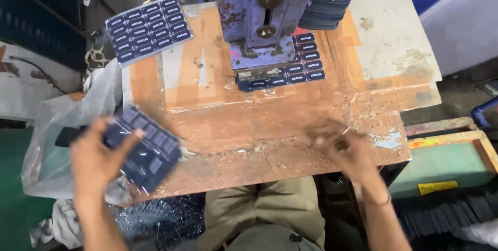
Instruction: The person repeatedly places a dark blue fabric piece under a press machine, aligns it with a metal grid, and operates the press to stamp a pattern onto the fabric. The stamped pieces are then moved to a stack on the right side of the table.
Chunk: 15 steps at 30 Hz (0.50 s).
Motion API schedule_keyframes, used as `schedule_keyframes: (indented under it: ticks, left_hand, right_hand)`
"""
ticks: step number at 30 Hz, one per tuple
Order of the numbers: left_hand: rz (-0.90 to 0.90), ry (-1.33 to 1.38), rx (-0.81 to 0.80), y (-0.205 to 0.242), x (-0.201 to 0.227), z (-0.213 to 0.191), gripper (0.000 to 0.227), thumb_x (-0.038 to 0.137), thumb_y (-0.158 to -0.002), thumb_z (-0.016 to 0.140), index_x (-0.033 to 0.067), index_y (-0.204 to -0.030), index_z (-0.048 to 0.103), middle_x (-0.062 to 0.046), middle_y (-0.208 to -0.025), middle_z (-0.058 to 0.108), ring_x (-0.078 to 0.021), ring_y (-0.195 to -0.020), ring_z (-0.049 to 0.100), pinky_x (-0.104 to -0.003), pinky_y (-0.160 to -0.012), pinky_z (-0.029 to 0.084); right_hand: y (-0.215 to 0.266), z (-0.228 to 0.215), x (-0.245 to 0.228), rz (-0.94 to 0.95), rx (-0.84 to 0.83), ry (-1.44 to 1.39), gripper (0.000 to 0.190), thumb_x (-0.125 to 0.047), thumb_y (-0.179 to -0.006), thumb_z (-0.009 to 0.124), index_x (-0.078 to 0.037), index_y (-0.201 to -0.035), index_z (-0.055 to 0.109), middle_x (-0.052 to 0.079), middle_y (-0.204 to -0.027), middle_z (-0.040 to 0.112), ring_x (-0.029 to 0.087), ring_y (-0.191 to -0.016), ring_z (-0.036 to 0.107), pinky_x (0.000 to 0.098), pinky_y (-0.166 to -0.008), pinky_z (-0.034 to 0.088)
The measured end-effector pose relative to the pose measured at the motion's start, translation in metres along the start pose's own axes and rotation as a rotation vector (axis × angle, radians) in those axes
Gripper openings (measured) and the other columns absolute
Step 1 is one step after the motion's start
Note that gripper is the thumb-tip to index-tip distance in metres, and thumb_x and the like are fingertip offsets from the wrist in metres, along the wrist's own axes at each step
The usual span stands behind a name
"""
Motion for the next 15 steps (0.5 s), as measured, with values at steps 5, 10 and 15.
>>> schedule_keyframes:
  ticks: [5,10,15]
  left_hand:
    - [0.413,0.371,0.042,0.058,0.131,0.055,0.045,0.029,-0.080,0.088,0.0040,-0.114,0.071,-0.011,-0.105,0.075,-0.0232,-0.095,0.073,-0.035,-0.084,0.057]
    - [0.644,0.241,0.139,0.033,0.167,0.083,0.046,0.037,-0.078,0.086,0.0016,-0.105,0.073,-0.020,-0.105,0.068,-0.0383,-0.100,0.061,-0.045,-0.087,0.049]
    - [0.282,0.307,-0.760,-0.009,0.121,0.173,0.071,0.058,-0.116,0.038,-0.0040,-0.108,0.071,-0.022,-0.107,0.070,-0.0360,-0.102,0.060,-0.044,-0.099,0.049]
  right_hand:
    - [-0.021,0.080,-0.068,-0.152,-0.238,-0.013,0.055,-0.010,-0.082,0.079,-0.005,-0.134,0.059,0.014,-0.126,0.065,0.019,-0.089,0.074,0.0322,-0.072,0.061]
    - [-0.052,0.092,-0.060,-0.211,-0.137,0.281,0.021,-0.015,-0.090,0.077,-0.009,-0.110,0.074,0.014,-0.095,0.072,0.029,-0.087,0.067,0.0419,-0.075,0.055]
    - [-0.064,0.083,-0.088,-0.597,-0.067,0.283,0.012,-0.009,-0.093,0.070,-0.004,-0.105,0.071,0.015,-0.109,0.073,0.035,-0.098,0.066,0.0451,-0.086,0.052]
Point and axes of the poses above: each hand's wrist, its own y-axis away from the middle knuckle, its own z-axis out of the palm, x = y × z, the point moved 5 cm from there along -y, towards the middle knuckle
